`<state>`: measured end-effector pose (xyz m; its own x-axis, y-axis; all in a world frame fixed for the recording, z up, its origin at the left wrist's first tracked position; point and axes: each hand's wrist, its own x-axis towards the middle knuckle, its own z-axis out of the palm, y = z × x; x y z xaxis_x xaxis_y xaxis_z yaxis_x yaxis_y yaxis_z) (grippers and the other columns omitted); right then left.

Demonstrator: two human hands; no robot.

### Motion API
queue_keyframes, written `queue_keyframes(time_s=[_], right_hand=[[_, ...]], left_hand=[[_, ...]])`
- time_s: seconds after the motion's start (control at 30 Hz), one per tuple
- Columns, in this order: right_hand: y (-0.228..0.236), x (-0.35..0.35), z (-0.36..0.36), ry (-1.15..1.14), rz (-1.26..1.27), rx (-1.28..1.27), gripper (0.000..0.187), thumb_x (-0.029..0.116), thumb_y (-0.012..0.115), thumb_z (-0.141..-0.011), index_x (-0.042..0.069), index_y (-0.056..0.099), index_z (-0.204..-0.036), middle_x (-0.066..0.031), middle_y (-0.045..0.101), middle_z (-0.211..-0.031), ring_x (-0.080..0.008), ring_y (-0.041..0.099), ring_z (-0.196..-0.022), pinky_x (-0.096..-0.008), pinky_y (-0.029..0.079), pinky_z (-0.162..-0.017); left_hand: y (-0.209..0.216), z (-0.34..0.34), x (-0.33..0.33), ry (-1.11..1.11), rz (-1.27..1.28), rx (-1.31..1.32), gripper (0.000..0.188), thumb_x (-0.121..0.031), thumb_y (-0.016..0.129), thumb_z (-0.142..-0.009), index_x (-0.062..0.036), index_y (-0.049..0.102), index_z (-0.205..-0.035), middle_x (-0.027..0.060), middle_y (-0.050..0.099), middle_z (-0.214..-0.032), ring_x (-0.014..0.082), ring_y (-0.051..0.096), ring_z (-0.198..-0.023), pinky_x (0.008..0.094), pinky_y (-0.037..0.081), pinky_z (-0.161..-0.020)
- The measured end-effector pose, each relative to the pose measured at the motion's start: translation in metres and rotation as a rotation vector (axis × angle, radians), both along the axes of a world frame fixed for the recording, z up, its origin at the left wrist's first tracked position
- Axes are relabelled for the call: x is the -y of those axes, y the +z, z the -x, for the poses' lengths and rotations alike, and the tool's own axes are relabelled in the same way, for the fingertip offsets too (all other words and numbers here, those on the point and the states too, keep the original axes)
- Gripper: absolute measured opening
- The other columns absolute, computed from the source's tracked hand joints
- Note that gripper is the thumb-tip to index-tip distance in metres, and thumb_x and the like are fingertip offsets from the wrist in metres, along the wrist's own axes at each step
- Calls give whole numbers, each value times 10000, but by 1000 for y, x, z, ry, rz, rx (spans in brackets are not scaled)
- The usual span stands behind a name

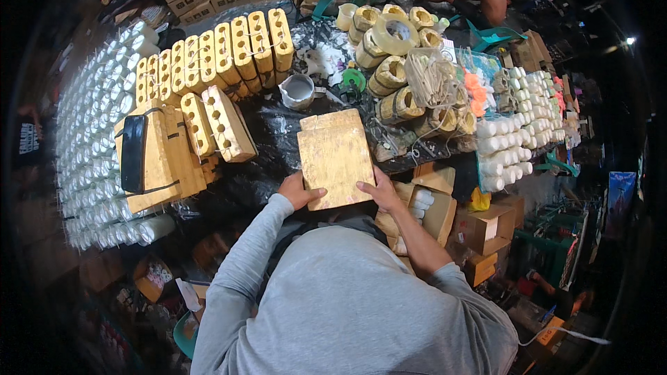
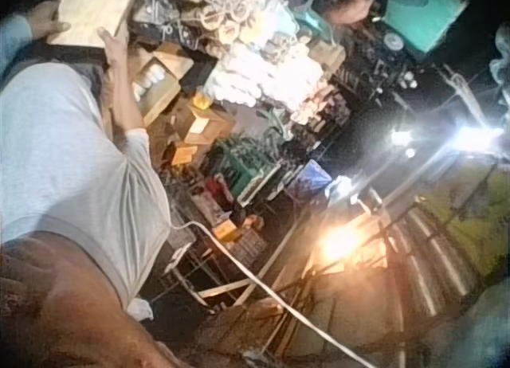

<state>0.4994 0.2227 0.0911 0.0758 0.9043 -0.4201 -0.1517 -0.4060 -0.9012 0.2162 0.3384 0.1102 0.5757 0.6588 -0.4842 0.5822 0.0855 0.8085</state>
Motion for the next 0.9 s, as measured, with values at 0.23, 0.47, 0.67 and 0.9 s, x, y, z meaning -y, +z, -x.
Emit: queue_keyframes(time_s=[0.23, 0.47, 0.67, 0.9], right_hand=[[-12, -48, -51, 161, -14, 466, 637, 273, 767, -954, -6, 544, -1481, -202, 625, -1379, -308, 576, -1290, -411, 422, -1129], [6, -73, -51, 152, -7, 623, 559, 295, 781, -909, -19, 628, -1346, -253, 680, -1286, -401, 642, -1216, -473, 482, -1050], [23, -72, -40, 164, -26, 722, 522, 222, 794, -913, -42, 621, -1328, -254, 730, -1207, -376, 700, -1142, -429, 516, -1014], [12, -39, -45, -144, 72, 572, 481, 191, 815, -910, -30, 631, -1296, -190, 743, -1127, -263, 703, -1067, -368, 542, -928]], left_hand=[[1, -58, 0, 213, -135, -224, 741, -451, 909, -743, 70, 685, -1221, 282, 747, -1156, 401, 734, -1085, 447, 567, -961], [-10, -86, -10, 293, -238, -372, 700, -379, 954, -679, 74, 666, -1128, 301, 730, -1115, 438, 715, -1066, 472, 573, -945], [-2, -82, -2, 248, -219, -388, 670, -362, 943, -667, 60, 685, -1119, 290, 740, -1100, 439, 723, -1048, 472, 583, -924], [19, -78, 2, 327, -389, -372, 710, -312, 899, -739, 25, 627, -1301, 281, 695, -1240, 437, 674, -1157, 481, 541, -1013]])
